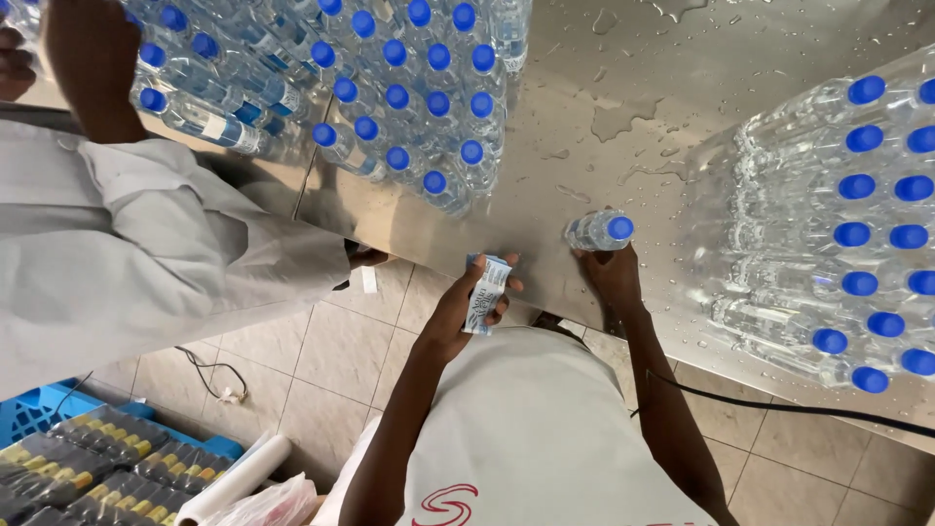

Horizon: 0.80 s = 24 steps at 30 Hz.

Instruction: Manually applying labels to plastic water bottles and using a heat gun to shrink them into place.

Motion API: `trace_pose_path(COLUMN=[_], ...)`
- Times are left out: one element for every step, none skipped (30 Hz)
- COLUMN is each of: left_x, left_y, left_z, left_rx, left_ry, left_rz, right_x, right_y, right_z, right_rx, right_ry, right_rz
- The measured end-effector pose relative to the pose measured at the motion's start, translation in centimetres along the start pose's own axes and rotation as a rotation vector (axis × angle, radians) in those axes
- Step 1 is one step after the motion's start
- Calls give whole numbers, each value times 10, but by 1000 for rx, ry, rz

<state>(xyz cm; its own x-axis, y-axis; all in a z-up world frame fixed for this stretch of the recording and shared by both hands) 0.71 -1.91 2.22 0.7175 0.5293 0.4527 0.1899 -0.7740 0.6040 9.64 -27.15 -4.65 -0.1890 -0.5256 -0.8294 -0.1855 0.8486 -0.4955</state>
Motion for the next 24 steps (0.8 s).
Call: trace_pose_path(left_x=[1, 0, 0, 0, 0, 4, 6, 6, 5, 7, 9, 11, 10, 12, 14, 17, 20, 21, 30, 36, 43, 43, 45, 46], left_y=[-4, -8, -11, -13, -15, -17, -23, -30, -36, -42, -49, -54, -58, -64, -70, -73, -78, -83, -76, -69, -63, -63, -64, -67], left_z=[0, -1, -2, -5, -8, -9, -9, -11, -13, -16, -19, -21, -25, -28, -32, -35, -38, -41, -48, -54, -58, -54, -50, -52], left_rx=[0, -1, -3, -2, 5, 9, 7, 13, 20, 13, 18, 22, 15, 51, 87, 78, 107, 131, 117, 154, 192, 169, 152, 148], left_ry=[1, 3, 6, 7, 13, 26, 34, 39, 44, 44, 32, 24, 28, 60, 92, 92, 87, 68, 53, 28, 4, -28, -33, -36], left_rz=[2, -1, -4, -2, -13, -19, -12, -28, -44, -36, -49, -64, -58, -91, -126, -110, -104, -94, -75, -62, -48, -29, -18, -9], right_x=[7, 15, 23, 4, -16, -38, -47, -52, -58, -52, -47, -42, -32, -26, -19, -28, -39, -45, -48, -46, -45, -41, -37, -36], right_y=[4, 6, 9, 7, 5, 3, 7, 11, 14, 22, 31, 39, 52, 66, 79, 85, 92, 96, 98, 97, 97, 77, 56, 42], right_z=[4, 6, 8, 3, -1, -1, 6, 10, 14, 22, 31, 42, 55, 68, 82, 90, 98, 102, 108, 111, 114, 108, 101, 91], right_rx=[1, 7, 13, 14, 9, 8, 13, 4, -5, 5, -34, -76, -67, -75, -82, -66, -73, -70, -44, -112, -180, -146, -42, 52], right_ry=[-1, 10, 22, 20, -8, -44, -52, -10, 33, 31, -12, -60, -66, -167, -268, -272, -321, -357, -348, -337, -324, -297, -268, -238], right_rz=[2, 10, 19, 21, 28, 36, 40, 29, 19, 22, 104, 183, 183, 233, 282, 288, 254, 217, 220, 166, 115, 111, 80, 55])
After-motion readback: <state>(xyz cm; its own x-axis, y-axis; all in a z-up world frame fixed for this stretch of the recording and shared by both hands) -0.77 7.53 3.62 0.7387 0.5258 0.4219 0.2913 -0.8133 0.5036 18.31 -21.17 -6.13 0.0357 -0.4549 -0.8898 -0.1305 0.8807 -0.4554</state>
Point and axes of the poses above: each hand's wrist, its own z-axis towards the middle knuckle, its own y-axis out of the palm, x = y × z, the point moved 3 cm from there along z, towards the middle knuckle, and after that the axes turned 6 degrees about -y, right-handed, at the moved point
